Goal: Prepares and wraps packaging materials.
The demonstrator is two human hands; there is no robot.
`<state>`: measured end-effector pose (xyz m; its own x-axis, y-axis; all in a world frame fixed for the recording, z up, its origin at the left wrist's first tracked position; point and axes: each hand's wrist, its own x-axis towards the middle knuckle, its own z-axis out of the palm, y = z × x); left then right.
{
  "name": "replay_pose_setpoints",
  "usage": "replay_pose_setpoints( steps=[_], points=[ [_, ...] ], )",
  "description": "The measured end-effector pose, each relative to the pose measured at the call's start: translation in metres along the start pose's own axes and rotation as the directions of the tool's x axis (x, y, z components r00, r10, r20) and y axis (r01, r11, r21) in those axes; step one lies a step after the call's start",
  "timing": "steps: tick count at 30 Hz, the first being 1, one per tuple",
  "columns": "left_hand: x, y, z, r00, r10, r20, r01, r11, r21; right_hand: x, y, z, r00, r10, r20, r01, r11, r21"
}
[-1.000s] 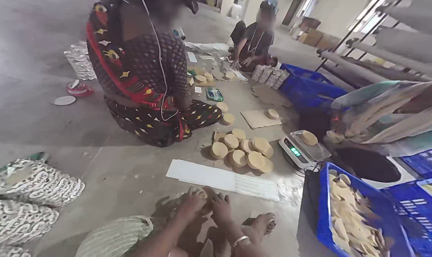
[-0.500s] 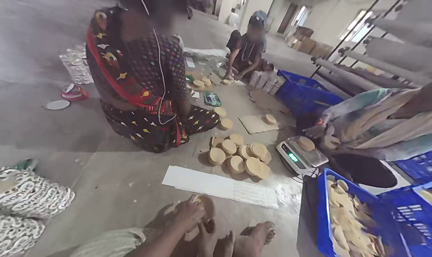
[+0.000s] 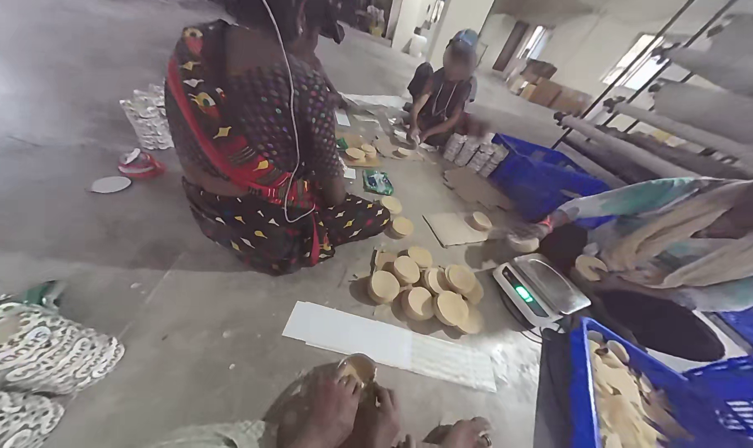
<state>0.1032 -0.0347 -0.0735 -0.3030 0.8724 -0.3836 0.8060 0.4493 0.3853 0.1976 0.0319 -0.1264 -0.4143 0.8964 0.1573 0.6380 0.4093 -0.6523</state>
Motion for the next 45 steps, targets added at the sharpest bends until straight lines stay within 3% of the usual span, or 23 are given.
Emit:
replay_pose_setpoints(
  steps=[3, 5, 8, 10, 12, 14, 16, 18, 21, 23, 25, 26, 29, 31, 33, 35, 40, 43, 45],
  points=[
    [0.0, 0.004, -0.006, 0.998, 0.024, 0.058, -0.024, 1.0, -0.01, -0.005, -0.015, -0.024, 0.938, -0.112, 0.327, 0.209, 0.938, -0.278],
    [0.001, 0.003, 0.002, 0.997, 0.047, -0.068, -0.047, 0.999, 0.002, -0.003, -0.024, -0.034, 0.885, -0.074, 0.46, 0.234, 0.924, -0.302],
    [0.004, -0.001, 0.014, 0.979, 0.066, -0.192, -0.059, 0.997, 0.043, 0.025, -0.008, -0.028, 0.925, 0.038, 0.378, -0.026, 0.999, -0.037],
    [0.007, -0.003, 0.019, 0.967, 0.084, -0.242, -0.072, 0.996, 0.06, 0.057, 0.012, -0.009, 0.931, 0.108, 0.349, -0.192, 0.957, 0.217],
    [0.005, -0.004, 0.016, 0.964, 0.105, -0.243, -0.095, 0.994, 0.054, 0.073, 0.017, 0.004, 0.929, 0.039, 0.367, -0.173, 0.925, 0.34],
    [0.001, -0.004, 0.0, 0.992, 0.082, -0.094, -0.083, 0.997, -0.005, 0.071, 0.012, 0.004, 0.94, -0.059, 0.336, -0.044, 0.956, 0.291],
    [-0.005, -0.005, -0.006, 0.999, 0.048, -0.003, -0.048, 0.997, -0.056, 0.051, 0.005, -0.009, 0.951, -0.077, 0.301, 0.049, 0.994, 0.098],
    [-0.007, -0.005, -0.004, 1.0, 0.023, 0.002, -0.022, 0.998, -0.065, 0.019, -0.001, -0.016, 0.942, -0.102, 0.319, 0.137, 0.987, -0.089],
    [-0.011, 0.004, 0.008, 1.0, -0.011, -0.021, 0.009, 0.996, -0.088, -0.019, -0.01, -0.023, 0.889, -0.16, 0.429, 0.278, 0.934, -0.227],
    [-0.01, 0.003, 0.013, 0.995, 0.008, -0.1, -0.015, 0.997, -0.07, -0.004, -0.014, -0.026, 0.915, -0.099, 0.392, 0.168, 0.975, -0.146],
    [-0.007, 0.002, 0.007, 0.999, 0.02, -0.035, -0.022, 0.998, -0.057, 0.035, -0.011, -0.019, 0.903, 0.039, 0.428, -0.037, 0.999, -0.012],
    [-0.006, 0.0, 0.006, 1.0, 0.029, -0.009, -0.029, 0.998, -0.052, 0.053, -0.007, -0.011, 0.892, 0.034, 0.45, -0.074, 0.995, 0.073],
    [-0.005, -0.005, 0.005, 0.997, 0.045, -0.059, -0.048, 0.998, -0.038, 0.071, -0.006, -0.001, 0.862, -0.077, 0.501, 0.025, 0.994, 0.11],
    [-0.011, 0.001, 0.002, 1.0, 0.014, -0.019, -0.015, 1.0, -0.023, 0.05, -0.009, -0.016, 0.887, -0.089, 0.452, 0.117, 0.992, -0.035],
    [-0.017, 0.006, 0.011, 0.992, -0.012, -0.127, 0.02, 0.997, 0.068, 0.014, -0.015, -0.025, 0.889, -0.129, 0.439, 0.227, 0.957, -0.179],
    [-0.021, 0.013, 0.018, 0.989, -0.034, -0.141, 0.04, 0.998, 0.04, -0.011, -0.017, -0.029, 0.865, -0.158, 0.476, 0.3, 0.923, -0.239],
    [-0.018, 0.014, 0.01, 0.998, -0.034, -0.056, 0.034, 0.999, -0.014, 0.056, -0.01, -0.015, 0.875, -0.011, 0.485, -0.004, 1.0, 0.03],
    [-0.02, 0.012, 0.005, 0.995, -0.038, -0.095, 0.044, 0.997, 0.059, 0.072, -0.004, -0.003, 0.86, -0.14, 0.49, 0.077, 0.986, 0.146],
    [-0.024, 0.013, 0.001, 0.992, -0.112, -0.063, 0.113, 0.993, 0.019, 0.047, -0.005, -0.017, 0.88, -0.184, 0.437, 0.194, 0.981, 0.024]
  ],
)
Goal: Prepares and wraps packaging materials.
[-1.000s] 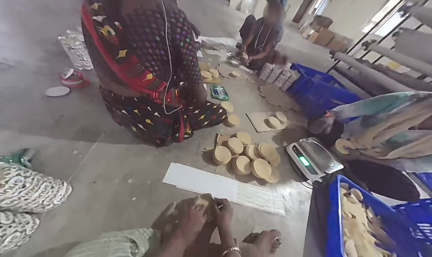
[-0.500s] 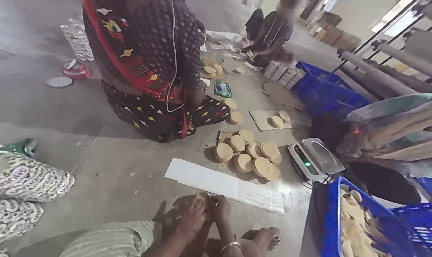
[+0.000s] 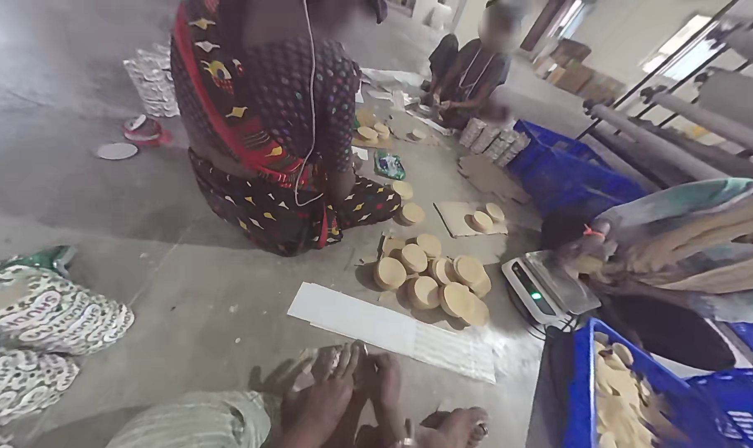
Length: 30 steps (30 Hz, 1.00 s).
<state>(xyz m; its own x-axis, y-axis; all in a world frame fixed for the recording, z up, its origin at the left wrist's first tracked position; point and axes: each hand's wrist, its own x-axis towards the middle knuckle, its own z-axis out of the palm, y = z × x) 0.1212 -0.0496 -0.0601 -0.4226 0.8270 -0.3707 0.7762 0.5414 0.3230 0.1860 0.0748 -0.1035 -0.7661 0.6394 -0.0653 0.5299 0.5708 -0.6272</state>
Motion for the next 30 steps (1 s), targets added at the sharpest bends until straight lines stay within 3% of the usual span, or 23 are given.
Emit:
replay_pose_setpoints(
  steps=[2, 4, 8, 11, 13, 15, 17, 21, 25, 27, 30],
  points=[
    [-0.001, -0.003, 0.001, 0.998, -0.059, 0.021, 0.059, 0.998, -0.019, -0.035, -0.009, 0.012, 1.0, -0.029, -0.009, 0.027, 0.984, -0.176],
    [-0.004, -0.002, 0.008, 0.995, -0.095, 0.025, 0.097, 0.992, -0.082, -0.058, -0.014, 0.019, 0.997, 0.0, 0.076, 0.018, 0.972, -0.236],
    [-0.001, -0.003, -0.003, 0.996, -0.056, 0.068, 0.061, 0.995, -0.075, 0.002, -0.01, -0.004, 0.979, 0.174, 0.103, -0.179, 0.983, 0.046],
    [0.001, -0.011, -0.005, 0.998, -0.014, 0.065, 0.018, 0.997, -0.069, 0.029, -0.005, -0.004, 0.994, 0.001, 0.111, -0.015, 0.992, 0.123],
    [0.003, -0.02, -0.009, 0.999, 0.036, 0.024, -0.036, 0.999, -0.039, 0.008, -0.008, 0.0, 0.989, -0.129, 0.068, 0.131, 0.991, -0.029],
    [0.011, -0.038, -0.017, 0.989, 0.135, 0.052, -0.134, 0.99, -0.034, -0.017, -0.018, 0.007, 0.978, -0.085, 0.191, 0.124, 0.972, -0.201],
    [0.016, -0.051, -0.014, 0.978, 0.183, 0.098, -0.174, 0.98, -0.1, -0.03, -0.025, 0.009, 0.962, -0.013, 0.271, 0.08, 0.968, -0.237],
    [0.021, -0.053, -0.018, 0.967, 0.13, 0.217, -0.079, 0.97, -0.231, 0.0, -0.009, 0.0, 0.989, -0.135, 0.065, 0.136, 0.99, -0.019],
    [0.016, -0.052, -0.028, 0.959, 0.161, 0.233, -0.108, 0.968, -0.225, 0.009, 0.0, 0.021, 0.928, -0.365, -0.073, 0.368, 0.929, 0.034],
    [0.016, -0.056, -0.026, 0.957, 0.213, 0.198, -0.177, 0.967, -0.183, 0.006, -0.004, 0.027, 0.91, -0.414, -0.026, 0.413, 0.91, -0.034],
    [0.015, -0.059, -0.023, 0.975, 0.187, 0.116, -0.151, 0.951, -0.27, -0.004, -0.022, 0.018, 0.942, -0.238, 0.235, 0.278, 0.949, -0.151]
  ],
)
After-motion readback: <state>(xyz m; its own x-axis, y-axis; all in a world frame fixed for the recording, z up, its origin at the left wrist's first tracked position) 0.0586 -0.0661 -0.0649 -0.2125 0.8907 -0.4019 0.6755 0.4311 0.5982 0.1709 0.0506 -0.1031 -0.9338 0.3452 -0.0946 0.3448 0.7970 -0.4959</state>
